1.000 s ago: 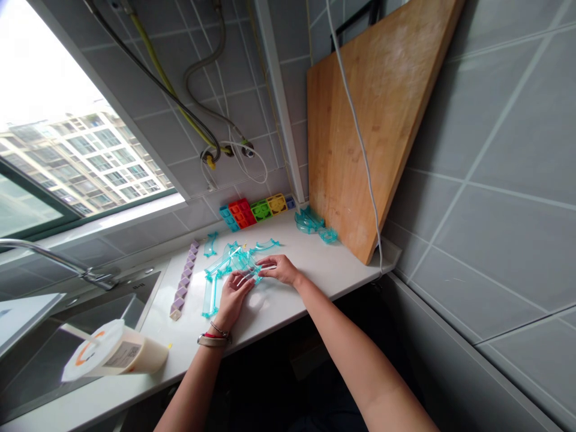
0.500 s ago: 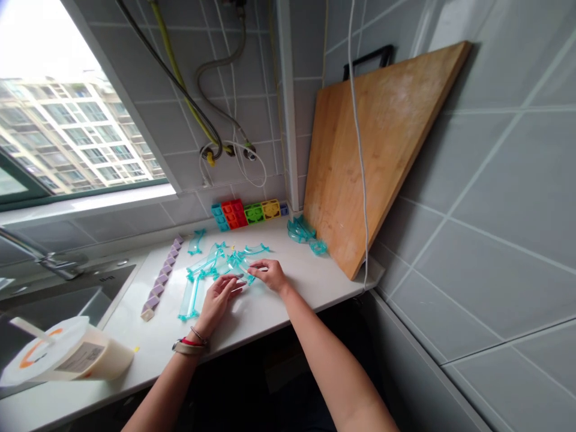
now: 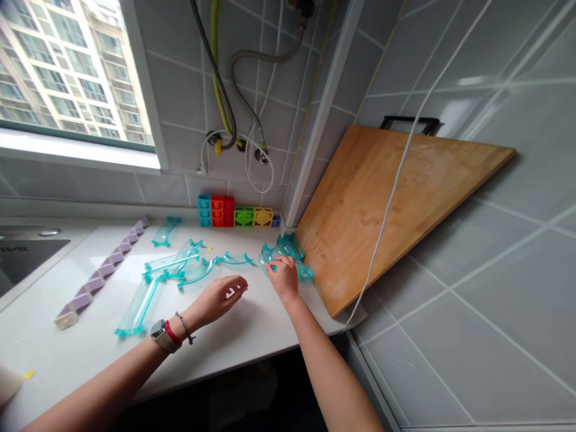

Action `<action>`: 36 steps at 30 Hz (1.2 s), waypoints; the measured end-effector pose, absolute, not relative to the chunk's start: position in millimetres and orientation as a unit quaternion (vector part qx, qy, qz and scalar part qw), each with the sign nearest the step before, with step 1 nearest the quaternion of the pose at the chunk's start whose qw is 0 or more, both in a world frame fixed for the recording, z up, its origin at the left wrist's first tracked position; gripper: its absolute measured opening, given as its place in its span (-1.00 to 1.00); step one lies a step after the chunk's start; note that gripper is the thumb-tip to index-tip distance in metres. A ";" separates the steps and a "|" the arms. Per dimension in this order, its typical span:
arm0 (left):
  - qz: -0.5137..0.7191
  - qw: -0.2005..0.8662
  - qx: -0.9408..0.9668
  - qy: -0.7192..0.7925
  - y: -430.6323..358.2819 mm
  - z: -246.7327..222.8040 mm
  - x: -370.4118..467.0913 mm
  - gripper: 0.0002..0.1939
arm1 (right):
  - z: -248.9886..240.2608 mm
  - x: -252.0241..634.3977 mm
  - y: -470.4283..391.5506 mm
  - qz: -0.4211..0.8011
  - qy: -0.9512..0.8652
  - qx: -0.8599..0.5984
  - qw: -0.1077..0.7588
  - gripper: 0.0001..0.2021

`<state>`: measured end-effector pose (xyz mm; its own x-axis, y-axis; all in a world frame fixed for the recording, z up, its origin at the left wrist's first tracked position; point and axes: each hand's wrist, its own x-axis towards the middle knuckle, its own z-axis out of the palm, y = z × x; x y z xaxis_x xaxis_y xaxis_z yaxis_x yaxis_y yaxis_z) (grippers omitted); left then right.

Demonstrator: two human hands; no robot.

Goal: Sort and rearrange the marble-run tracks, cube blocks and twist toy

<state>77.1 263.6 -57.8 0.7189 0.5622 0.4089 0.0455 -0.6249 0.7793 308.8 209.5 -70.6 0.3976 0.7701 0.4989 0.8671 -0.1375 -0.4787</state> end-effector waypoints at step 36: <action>0.232 0.431 0.855 0.170 255.3 -73.4 81.2 -0.82 | -89.7 335.9 257.4 -0.034 -0.524 -0.799 0.294 -0.63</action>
